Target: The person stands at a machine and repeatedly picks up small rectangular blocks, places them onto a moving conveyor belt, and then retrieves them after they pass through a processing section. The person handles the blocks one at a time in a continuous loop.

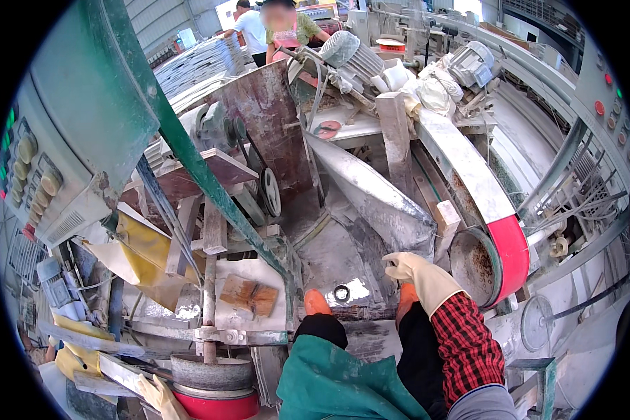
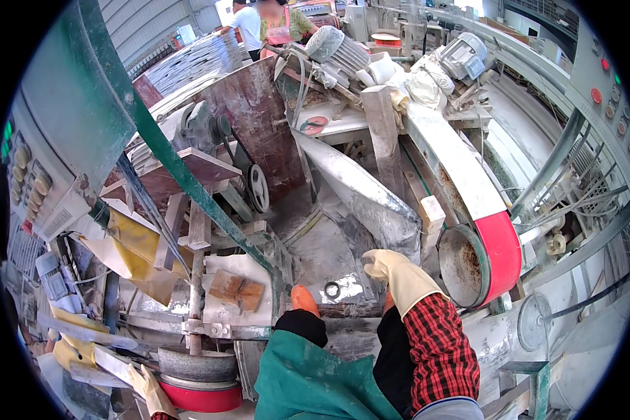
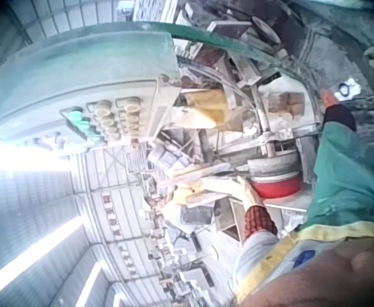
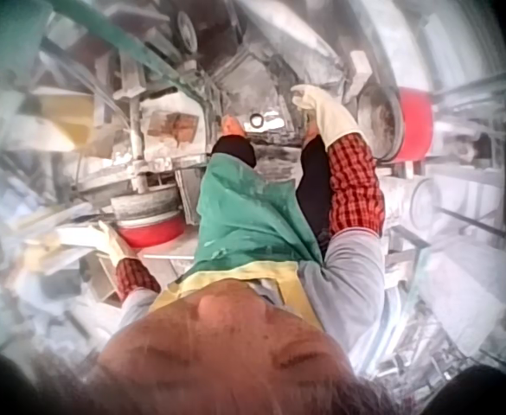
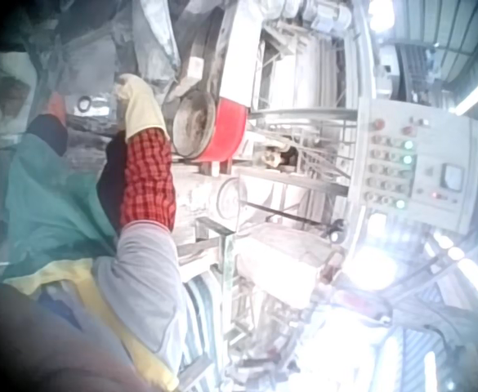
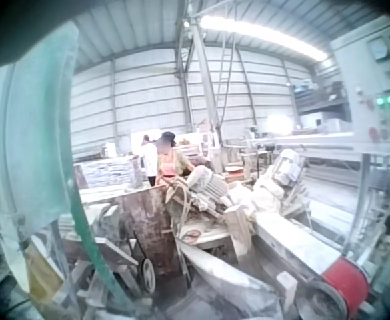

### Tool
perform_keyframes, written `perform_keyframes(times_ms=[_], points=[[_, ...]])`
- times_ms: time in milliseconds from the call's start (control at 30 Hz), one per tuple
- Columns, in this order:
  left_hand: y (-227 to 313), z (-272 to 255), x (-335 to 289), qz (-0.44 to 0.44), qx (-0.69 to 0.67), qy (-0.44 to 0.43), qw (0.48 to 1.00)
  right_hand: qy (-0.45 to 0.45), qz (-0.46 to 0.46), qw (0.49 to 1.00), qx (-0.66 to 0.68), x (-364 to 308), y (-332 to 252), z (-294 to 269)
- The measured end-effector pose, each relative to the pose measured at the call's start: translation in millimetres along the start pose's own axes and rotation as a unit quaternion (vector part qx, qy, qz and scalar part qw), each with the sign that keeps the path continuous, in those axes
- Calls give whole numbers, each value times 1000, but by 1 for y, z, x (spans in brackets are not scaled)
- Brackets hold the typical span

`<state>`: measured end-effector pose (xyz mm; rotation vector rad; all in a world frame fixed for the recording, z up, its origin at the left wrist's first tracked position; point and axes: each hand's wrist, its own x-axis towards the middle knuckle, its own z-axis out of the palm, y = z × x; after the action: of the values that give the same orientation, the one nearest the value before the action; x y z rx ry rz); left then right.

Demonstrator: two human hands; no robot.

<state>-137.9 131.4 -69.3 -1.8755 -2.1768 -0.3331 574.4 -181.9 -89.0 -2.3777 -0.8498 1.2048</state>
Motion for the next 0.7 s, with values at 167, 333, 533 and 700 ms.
perform_keyframes(times_ms=[167, 333, 533, 700], points=[[10, -12, -9, -19, 11, -20, 1000, 36, -51, 997, -53, 15, 12, 9], [15, -15, -15, -26, 13, -31, 999, 27, -42, 997, -65, 17, 14, 12], [15, -17, -20, -31, 22, -41, 998, 13, -32, 995, -99, 15, 1, 12], [32, -28, -27, -48, 17, -51, 997, 3, -40, 994, -106, 15, 0, 12]])
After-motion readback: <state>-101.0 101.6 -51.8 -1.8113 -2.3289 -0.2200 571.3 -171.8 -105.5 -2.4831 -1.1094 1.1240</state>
